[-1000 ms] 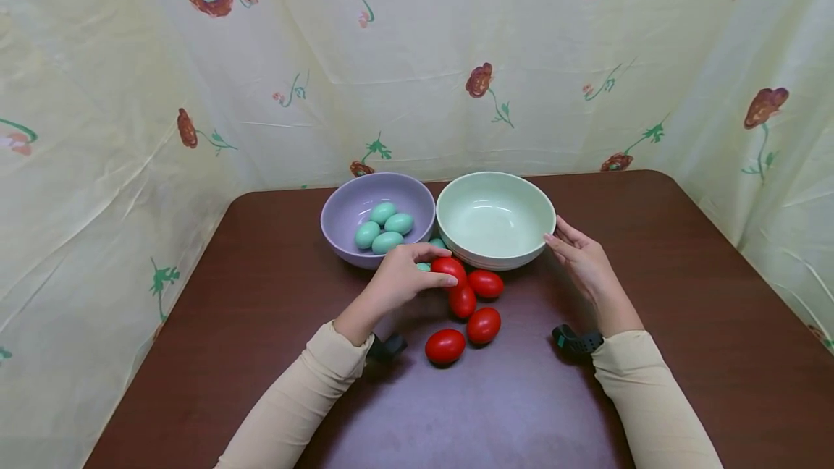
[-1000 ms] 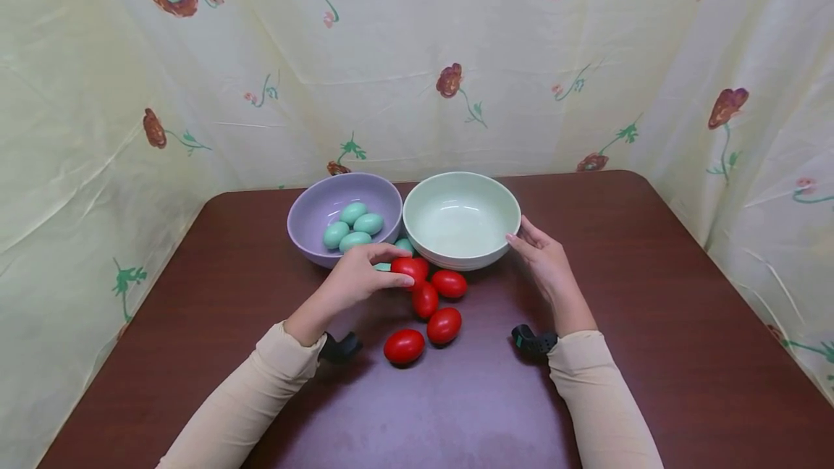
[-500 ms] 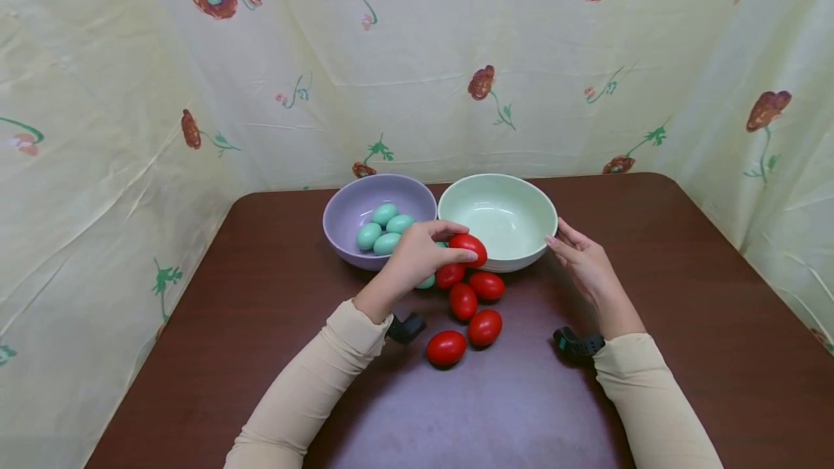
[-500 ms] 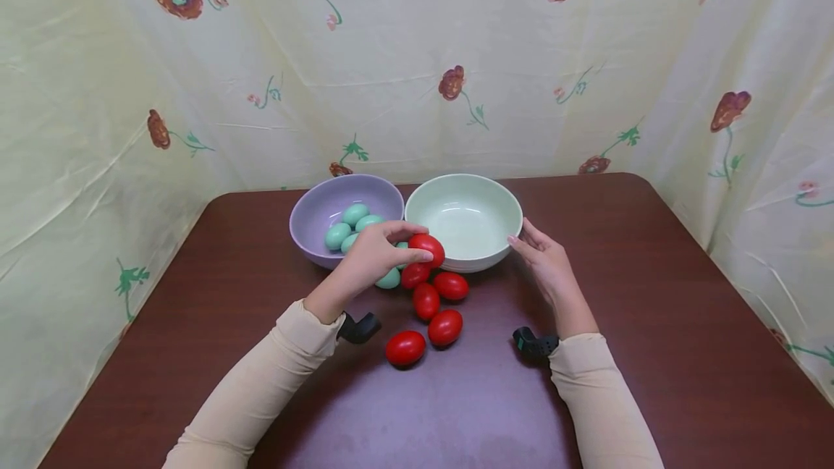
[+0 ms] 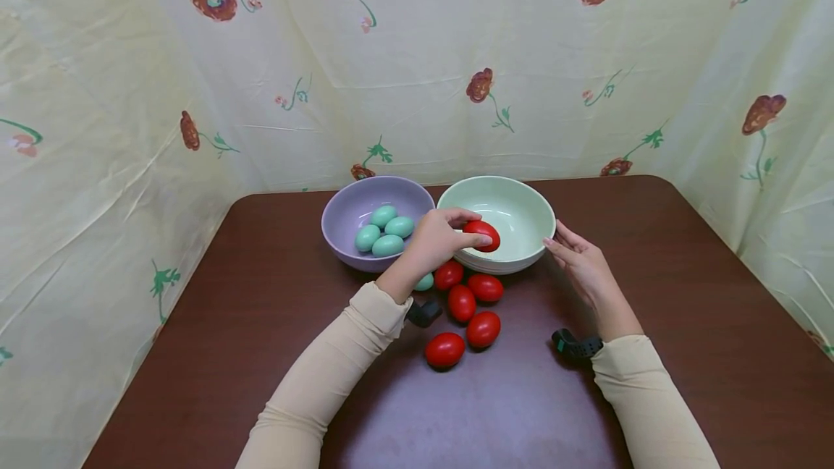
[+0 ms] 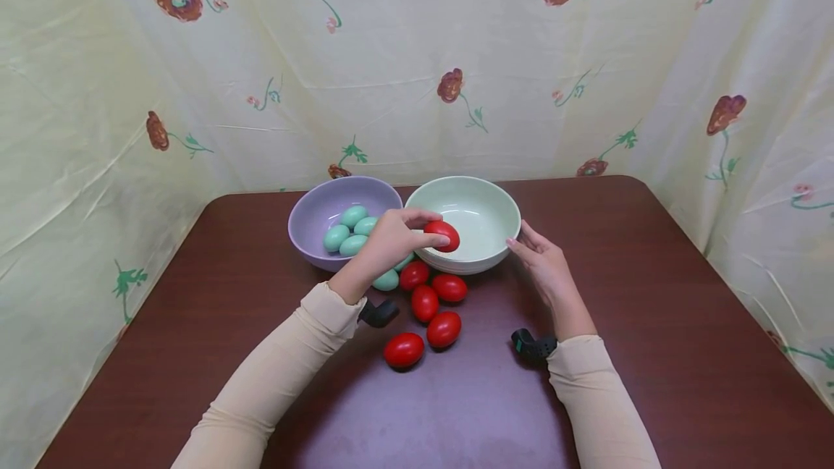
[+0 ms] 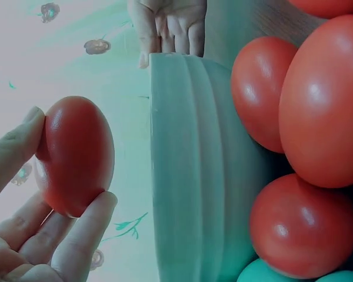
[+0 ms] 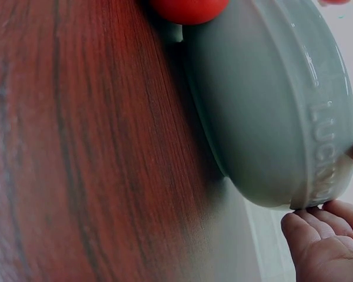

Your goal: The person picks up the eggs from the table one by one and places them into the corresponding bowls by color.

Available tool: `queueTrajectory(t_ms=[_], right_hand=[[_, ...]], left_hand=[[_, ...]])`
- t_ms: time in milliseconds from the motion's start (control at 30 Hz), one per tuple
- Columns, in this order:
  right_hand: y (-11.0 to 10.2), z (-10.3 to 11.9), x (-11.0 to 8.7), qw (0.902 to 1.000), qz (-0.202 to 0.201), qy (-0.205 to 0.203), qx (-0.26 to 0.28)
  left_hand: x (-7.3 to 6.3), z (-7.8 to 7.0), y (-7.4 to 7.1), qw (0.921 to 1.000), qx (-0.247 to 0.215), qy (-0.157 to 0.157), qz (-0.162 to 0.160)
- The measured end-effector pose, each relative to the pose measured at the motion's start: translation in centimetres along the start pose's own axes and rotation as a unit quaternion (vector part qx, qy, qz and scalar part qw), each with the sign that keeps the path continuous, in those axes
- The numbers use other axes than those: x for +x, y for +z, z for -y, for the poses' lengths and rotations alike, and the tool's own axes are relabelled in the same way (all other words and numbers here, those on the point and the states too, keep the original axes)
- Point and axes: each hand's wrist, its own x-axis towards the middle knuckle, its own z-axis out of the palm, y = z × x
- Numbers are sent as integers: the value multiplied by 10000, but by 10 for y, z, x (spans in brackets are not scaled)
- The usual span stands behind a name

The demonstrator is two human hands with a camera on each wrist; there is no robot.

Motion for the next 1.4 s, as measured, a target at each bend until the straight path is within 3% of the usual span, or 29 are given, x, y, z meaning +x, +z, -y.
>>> queueTrajectory(t_ms=[433, 900, 1133, 1400], right_hand=[[-1, -1, 2, 10000, -6, -33, -19], [1, 0, 1, 10000, -10, -56, 74], [0, 0, 0, 9996, -7, -43, 280], [1, 2, -1, 9999, -59, 35, 112]], left_hand=[[16, 2, 3, 9993, -375, 24, -4], [30, 0, 16, 9996, -236, 29, -121], [44, -3, 28, 9998, -150, -33, -90], [57, 0, 41, 9999, 25, -16, -151]])
